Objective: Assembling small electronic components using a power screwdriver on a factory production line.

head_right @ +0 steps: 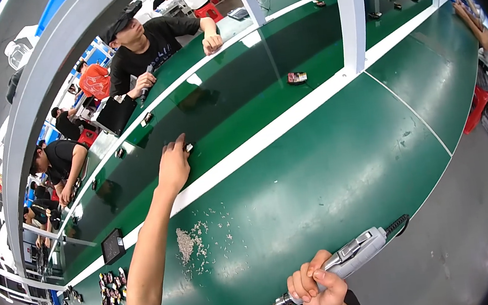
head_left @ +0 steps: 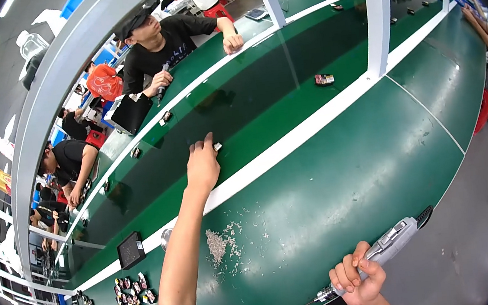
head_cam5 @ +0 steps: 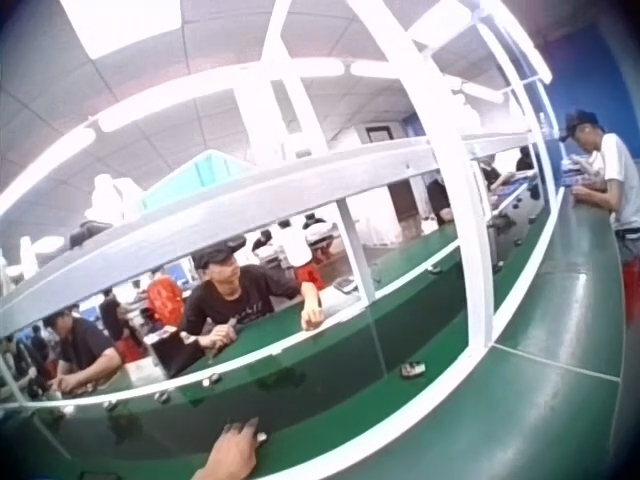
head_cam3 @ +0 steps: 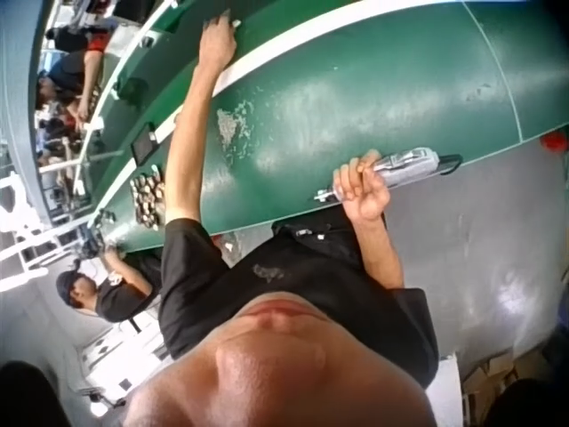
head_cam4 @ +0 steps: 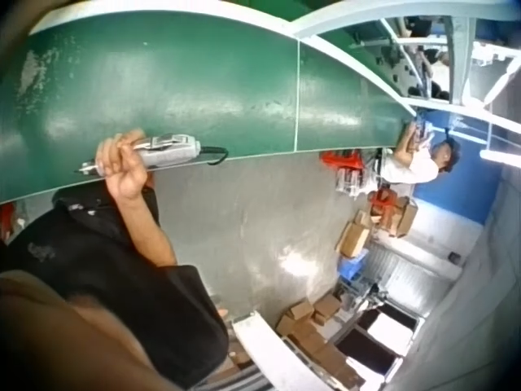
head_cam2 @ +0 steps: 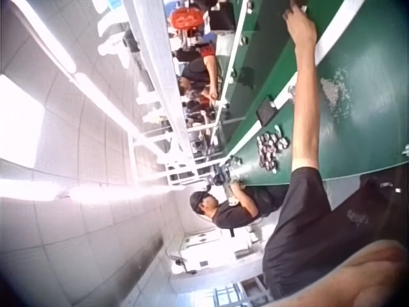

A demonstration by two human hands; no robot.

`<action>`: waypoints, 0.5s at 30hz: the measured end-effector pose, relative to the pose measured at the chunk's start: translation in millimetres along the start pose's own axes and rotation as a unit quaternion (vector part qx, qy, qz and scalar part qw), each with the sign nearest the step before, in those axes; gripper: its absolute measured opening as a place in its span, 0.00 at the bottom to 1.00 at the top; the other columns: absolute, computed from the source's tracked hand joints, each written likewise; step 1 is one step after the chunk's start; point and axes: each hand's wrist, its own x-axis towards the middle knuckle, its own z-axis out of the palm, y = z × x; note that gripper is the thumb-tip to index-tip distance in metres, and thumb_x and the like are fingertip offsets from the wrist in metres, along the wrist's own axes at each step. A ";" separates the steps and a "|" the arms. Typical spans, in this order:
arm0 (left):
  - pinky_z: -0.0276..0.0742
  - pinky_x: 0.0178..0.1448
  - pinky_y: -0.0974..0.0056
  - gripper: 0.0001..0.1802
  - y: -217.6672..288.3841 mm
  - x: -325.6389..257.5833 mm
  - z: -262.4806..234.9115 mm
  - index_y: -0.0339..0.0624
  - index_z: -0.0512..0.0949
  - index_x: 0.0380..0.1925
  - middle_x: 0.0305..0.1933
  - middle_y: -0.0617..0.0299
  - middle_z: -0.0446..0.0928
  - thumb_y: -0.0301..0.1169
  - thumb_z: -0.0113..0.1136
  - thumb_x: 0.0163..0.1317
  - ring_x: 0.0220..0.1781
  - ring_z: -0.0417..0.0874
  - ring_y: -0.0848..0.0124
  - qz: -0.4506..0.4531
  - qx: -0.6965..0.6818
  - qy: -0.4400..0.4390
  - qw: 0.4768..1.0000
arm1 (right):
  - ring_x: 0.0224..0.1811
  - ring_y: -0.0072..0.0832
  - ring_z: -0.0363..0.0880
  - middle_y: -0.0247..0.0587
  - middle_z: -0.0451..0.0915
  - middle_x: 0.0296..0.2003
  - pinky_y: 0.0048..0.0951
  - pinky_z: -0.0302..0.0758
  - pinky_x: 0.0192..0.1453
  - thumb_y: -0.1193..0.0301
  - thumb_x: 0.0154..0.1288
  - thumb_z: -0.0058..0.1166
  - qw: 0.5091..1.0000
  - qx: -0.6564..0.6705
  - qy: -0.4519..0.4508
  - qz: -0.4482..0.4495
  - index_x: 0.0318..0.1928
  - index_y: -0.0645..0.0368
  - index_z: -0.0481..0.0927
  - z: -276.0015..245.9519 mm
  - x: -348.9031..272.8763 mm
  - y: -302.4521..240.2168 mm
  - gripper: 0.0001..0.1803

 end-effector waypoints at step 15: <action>0.76 0.55 0.56 0.36 153.2 -193.8 -106.9 0.50 0.73 0.58 0.56 0.50 0.69 0.21 0.61 0.42 0.53 0.73 0.53 0.329 -0.153 -0.092 0.927 | 0.17 0.22 0.58 0.29 0.61 0.14 0.27 0.60 0.33 0.70 0.66 0.46 0.996 0.057 -0.004 0.074 0.39 0.51 0.77 2.2 -17.5 -13.3 0.07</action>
